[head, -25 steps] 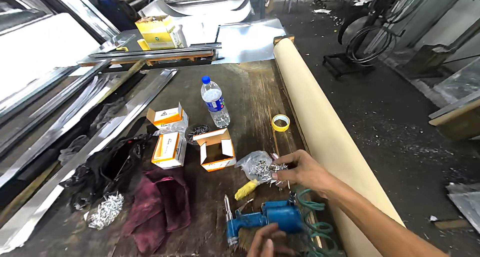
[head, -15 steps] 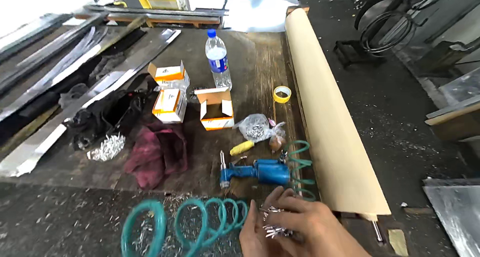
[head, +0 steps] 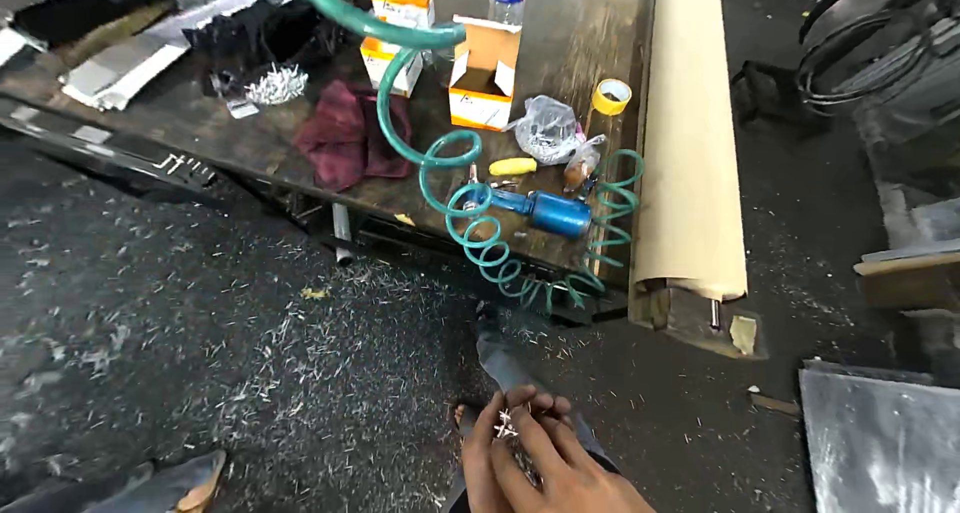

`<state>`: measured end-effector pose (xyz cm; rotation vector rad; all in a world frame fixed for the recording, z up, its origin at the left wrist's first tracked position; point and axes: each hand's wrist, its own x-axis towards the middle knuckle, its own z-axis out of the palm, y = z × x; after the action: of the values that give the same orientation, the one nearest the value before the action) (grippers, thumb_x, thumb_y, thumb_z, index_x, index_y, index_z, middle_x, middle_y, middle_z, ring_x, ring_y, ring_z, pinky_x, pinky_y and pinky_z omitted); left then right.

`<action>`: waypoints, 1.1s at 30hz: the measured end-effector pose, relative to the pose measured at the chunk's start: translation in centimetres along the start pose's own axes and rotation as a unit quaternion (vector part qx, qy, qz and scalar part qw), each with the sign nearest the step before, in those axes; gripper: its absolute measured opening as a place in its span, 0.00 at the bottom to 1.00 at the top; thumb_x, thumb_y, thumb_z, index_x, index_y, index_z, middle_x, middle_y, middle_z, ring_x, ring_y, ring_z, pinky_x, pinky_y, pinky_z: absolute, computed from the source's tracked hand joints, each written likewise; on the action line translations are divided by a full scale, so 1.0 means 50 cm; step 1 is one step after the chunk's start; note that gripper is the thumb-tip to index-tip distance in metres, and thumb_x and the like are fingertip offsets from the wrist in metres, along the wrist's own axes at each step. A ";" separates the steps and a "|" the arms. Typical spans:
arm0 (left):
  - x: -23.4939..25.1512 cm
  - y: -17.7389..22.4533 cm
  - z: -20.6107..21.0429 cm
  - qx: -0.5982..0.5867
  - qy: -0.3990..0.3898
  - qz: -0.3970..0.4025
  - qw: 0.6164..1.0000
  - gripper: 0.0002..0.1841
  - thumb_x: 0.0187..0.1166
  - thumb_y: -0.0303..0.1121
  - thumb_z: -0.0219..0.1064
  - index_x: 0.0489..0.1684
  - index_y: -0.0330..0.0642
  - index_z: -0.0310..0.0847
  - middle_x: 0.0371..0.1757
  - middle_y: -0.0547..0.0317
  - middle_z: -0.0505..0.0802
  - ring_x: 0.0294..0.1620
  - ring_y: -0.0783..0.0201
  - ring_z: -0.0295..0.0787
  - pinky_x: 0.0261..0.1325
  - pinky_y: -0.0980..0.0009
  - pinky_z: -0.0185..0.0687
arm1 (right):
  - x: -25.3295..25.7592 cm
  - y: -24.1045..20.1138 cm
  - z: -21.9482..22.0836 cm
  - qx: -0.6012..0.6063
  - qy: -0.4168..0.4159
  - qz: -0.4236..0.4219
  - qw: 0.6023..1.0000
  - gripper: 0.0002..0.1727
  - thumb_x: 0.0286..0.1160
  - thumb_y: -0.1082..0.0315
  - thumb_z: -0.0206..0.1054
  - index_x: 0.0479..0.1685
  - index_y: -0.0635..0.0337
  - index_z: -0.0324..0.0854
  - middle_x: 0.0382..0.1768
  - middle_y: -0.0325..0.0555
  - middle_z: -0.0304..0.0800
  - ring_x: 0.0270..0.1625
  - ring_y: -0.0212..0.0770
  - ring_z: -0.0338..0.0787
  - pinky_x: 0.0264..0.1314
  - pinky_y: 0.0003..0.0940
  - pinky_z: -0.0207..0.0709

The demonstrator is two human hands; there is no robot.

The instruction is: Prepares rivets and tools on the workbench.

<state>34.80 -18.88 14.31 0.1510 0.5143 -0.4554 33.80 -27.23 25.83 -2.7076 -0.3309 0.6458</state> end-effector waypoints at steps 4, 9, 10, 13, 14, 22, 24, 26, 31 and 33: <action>-0.026 -0.009 0.017 -0.001 0.045 -0.011 0.999 0.35 0.92 0.50 0.32 0.38 0.38 0.88 0.35 0.46 0.96 0.41 0.51 0.97 0.48 0.58 0.92 | -0.051 0.035 0.040 -0.052 0.008 -0.077 0.996 0.26 0.85 0.65 0.55 0.84 0.46 0.72 0.84 0.60 0.70 0.77 0.63 0.80 0.63 0.50 0.87; -0.033 0.004 0.043 -0.070 0.004 -0.038 0.997 0.33 0.92 0.49 0.39 0.37 0.38 0.90 0.36 0.46 0.97 0.43 0.50 0.98 0.50 0.58 0.93 | -0.055 -0.014 -0.054 -0.011 -0.041 -0.105 0.994 0.29 0.83 0.77 0.55 0.85 0.58 0.71 0.84 0.71 0.67 0.78 0.71 0.78 0.70 0.55 0.82; -0.029 0.007 0.046 -0.070 -0.002 -0.034 0.997 0.32 0.93 0.49 0.39 0.36 0.38 0.90 0.35 0.47 0.97 0.43 0.51 0.98 0.50 0.58 0.93 | -0.060 -0.010 -0.064 0.004 -0.013 -0.110 0.994 0.27 0.84 0.75 0.56 0.83 0.57 0.73 0.83 0.68 0.70 0.76 0.68 0.81 0.68 0.53 0.84; -0.022 0.016 0.060 -0.043 0.015 -0.012 0.999 0.30 0.93 0.46 0.38 0.35 0.39 0.88 0.34 0.52 0.95 0.39 0.56 0.96 0.49 0.60 0.92 | -0.073 0.032 -0.089 0.105 0.169 -0.115 0.973 0.16 0.83 0.73 0.62 0.63 0.53 0.89 0.71 0.53 0.88 0.61 0.48 0.94 0.54 0.39 0.90; -0.022 0.018 0.066 -0.039 0.017 -0.013 0.999 0.31 0.93 0.46 0.39 0.35 0.39 0.88 0.34 0.52 0.95 0.38 0.57 0.96 0.47 0.62 0.93 | -0.072 0.059 -0.088 0.165 0.230 -0.127 0.951 0.12 0.82 0.73 0.63 0.54 0.56 0.92 0.65 0.51 0.92 0.60 0.41 0.95 0.57 0.34 0.91; 0.005 0.002 0.080 0.007 0.015 -0.077 0.997 0.31 0.92 0.49 0.40 0.35 0.40 0.89 0.34 0.50 0.95 0.37 0.55 0.95 0.41 0.61 0.92 | -0.027 0.180 0.019 0.508 0.322 -0.144 0.786 0.08 0.78 0.77 0.65 0.43 0.59 0.90 0.45 0.50 0.97 0.44 0.44 0.98 0.45 0.40 0.96; 0.002 -0.004 0.082 0.037 0.002 -0.070 0.997 0.33 0.93 0.49 0.38 0.36 0.37 0.89 0.34 0.46 0.95 0.38 0.52 0.96 0.41 0.61 0.92 | -0.013 0.212 0.064 0.553 0.357 -0.086 0.748 0.07 0.81 0.67 0.66 0.46 0.54 0.90 0.46 0.49 0.95 0.44 0.45 0.97 0.45 0.40 0.94; -0.002 -0.017 0.078 0.099 -0.046 -0.043 0.993 0.33 0.92 0.50 0.39 0.36 0.37 0.89 0.35 0.45 0.96 0.39 0.53 0.97 0.42 0.63 0.92 | -0.004 0.218 0.112 0.691 0.290 0.030 0.661 0.13 0.84 0.64 0.61 0.51 0.58 0.90 0.49 0.49 0.95 0.46 0.40 0.95 0.48 0.35 0.91; 0.014 -0.054 0.042 0.367 -0.190 0.251 0.876 0.33 0.92 0.54 0.47 0.36 0.34 0.91 0.37 0.47 0.96 0.43 0.59 0.96 0.54 0.64 0.91 | 0.013 0.132 0.119 0.897 0.110 0.243 0.351 0.29 0.90 0.52 0.40 0.27 0.48 0.85 0.25 0.35 0.90 0.31 0.29 0.90 0.38 0.32 0.87; 0.017 -0.054 0.014 0.452 -0.226 0.356 0.786 0.31 0.95 0.50 0.45 0.39 0.36 0.91 0.41 0.47 0.97 0.50 0.54 0.96 0.64 0.57 0.88 | 0.011 0.140 0.148 0.925 0.098 0.141 0.338 0.29 0.89 0.51 0.43 0.43 0.59 0.88 0.43 0.48 0.95 0.53 0.39 0.94 0.59 0.41 0.87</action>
<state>34.55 -21.76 14.41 1.1015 -0.2981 0.0591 31.80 -31.49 16.82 -0.4207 0.6620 0.2373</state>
